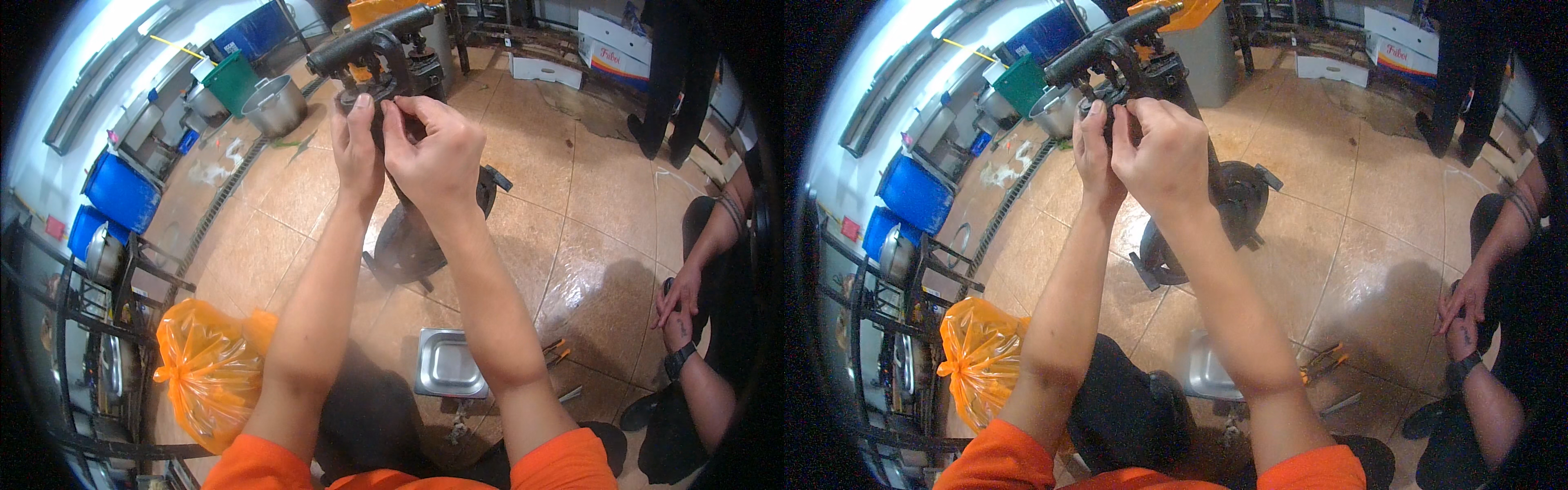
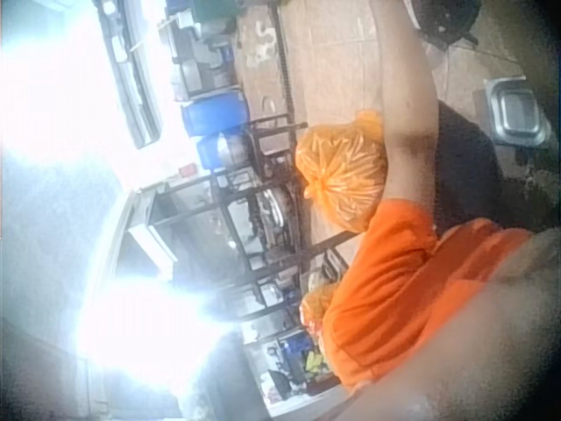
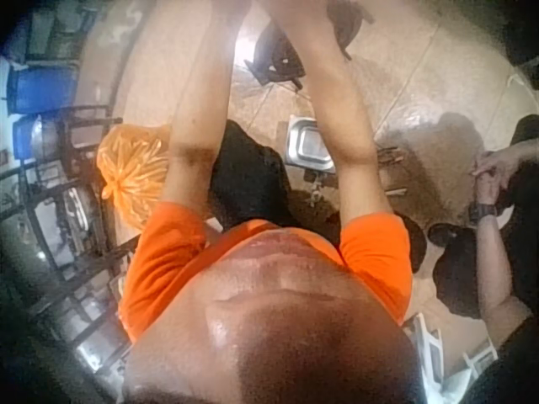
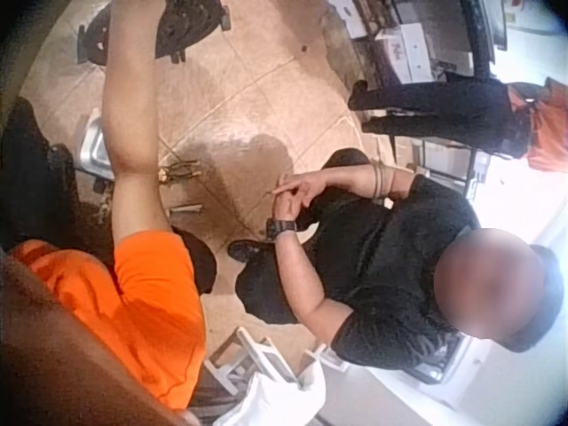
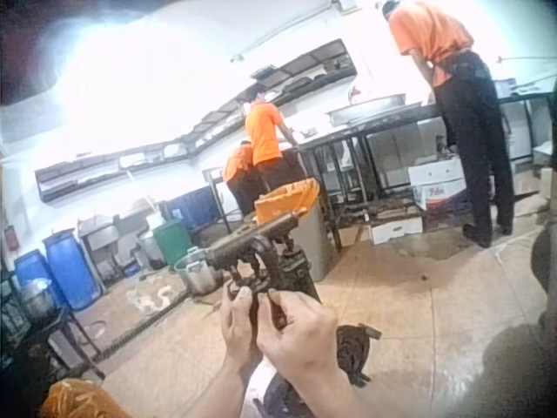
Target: The person assembles a mechanical part by attaching a smaller component to a larger cylindrical object. They use a cloth to wipe the part and then secure it with a bolt.
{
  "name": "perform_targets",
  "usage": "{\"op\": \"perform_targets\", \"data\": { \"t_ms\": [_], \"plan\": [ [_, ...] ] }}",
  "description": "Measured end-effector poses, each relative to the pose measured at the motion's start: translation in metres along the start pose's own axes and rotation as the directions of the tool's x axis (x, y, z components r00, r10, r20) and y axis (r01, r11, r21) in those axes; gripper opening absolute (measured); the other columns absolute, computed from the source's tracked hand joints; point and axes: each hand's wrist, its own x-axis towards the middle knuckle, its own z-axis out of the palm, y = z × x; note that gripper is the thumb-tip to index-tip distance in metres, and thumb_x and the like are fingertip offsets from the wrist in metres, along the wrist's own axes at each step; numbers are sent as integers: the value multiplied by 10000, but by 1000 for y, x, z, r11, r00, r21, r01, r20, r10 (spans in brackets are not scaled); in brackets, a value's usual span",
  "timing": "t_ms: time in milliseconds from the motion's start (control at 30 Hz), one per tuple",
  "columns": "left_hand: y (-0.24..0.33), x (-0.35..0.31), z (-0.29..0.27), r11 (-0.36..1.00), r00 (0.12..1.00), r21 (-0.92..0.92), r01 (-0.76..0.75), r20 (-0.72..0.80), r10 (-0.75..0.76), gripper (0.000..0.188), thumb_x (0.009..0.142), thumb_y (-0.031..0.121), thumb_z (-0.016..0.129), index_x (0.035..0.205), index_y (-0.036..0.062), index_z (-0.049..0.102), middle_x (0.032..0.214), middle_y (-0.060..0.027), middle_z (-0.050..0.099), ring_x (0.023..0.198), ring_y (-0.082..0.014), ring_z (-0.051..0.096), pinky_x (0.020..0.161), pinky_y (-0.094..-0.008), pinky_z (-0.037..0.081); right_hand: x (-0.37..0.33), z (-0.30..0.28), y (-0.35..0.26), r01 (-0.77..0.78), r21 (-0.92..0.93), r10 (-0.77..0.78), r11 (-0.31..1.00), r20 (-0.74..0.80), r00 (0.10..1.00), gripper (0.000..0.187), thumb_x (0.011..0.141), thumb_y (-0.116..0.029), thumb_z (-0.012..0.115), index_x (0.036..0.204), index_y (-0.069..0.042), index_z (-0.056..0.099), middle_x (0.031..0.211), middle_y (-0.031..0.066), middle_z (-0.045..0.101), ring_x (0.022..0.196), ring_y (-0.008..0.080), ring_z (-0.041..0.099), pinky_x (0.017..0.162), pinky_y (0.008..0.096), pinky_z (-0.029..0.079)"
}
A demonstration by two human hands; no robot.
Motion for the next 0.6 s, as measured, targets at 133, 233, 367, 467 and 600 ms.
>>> {"op": "perform_targets", "data": {
  "t_ms": [133, 233, 367, 467, 600],
  "plan": [
    [-1, 0, -1, 1000, 1000, -13, 2, -8, -2, 246, 1011, 233, 471, 1155, 33, 478, 1031, -45, 558, 920, -103, 536, 824, -253, 462, -2, 0, 2, -49, 21, 48, 999, 36, 998, 115, 807, -68, 723, 833, 44, 715, 677, 139, 685, 562, 127, 656, 520, 246, 491],
    [-2, 1, -2, 1000, 1000, -1, 1, -15, -1, 252, 1010, 236, 475, 1158, 32, 476, 1038, -47, 556, 918, -105, 535, 824, -254, 463, -3, 2, 1, -51, 17, 50, 999, 31, 998, 110, 809, -73, 722, 818, 37, 716, 667, 133, 684, 551, 117, 648, 503, 247, 479],
    [-2, -1, -1, 1000, 1000, 26, -9, -14, 10, 263, 1007, 245, 484, 1159, 31, 477, 1035, -49, 556, 917, -106, 535, 816, -257, 466, -2, 1, 1, -9, -19, 10, 1000, 29, 1000, 124, 819, -92, 714, 792, 29, 710, 663, 146, 672, 541, 184, 647, 502, 282, 477],
    [-4, 1, -1, 998, 999, 41, -42, -20, 43, 199, 1000, 277, 510, 1070, 91, 515, 915, 0, 550, 804, -82, 526, 692, -233, 445, -2, 3, 2, 30, -69, -29, 997, 13, 1000, 140, 826, -105, 708, 774, 24, 699, 666, 157, 658, 550, 248, 638, 509, 319, 477],
    [-4, 1, 2, 999, 999, -12, -49, -5, 49, 176, 1002, 292, 517, 1041, 120, 532, 862, 25, 549, 743, -69, 523, 629, -218, 436, -3, 2, 0, 10, -118, -6, 993, 30, 1000, 167, 840, -123, 694, 751, 17, 677, 680, 160, 648, 569, 290, 628, 517, 355, 476]
  ]
}}
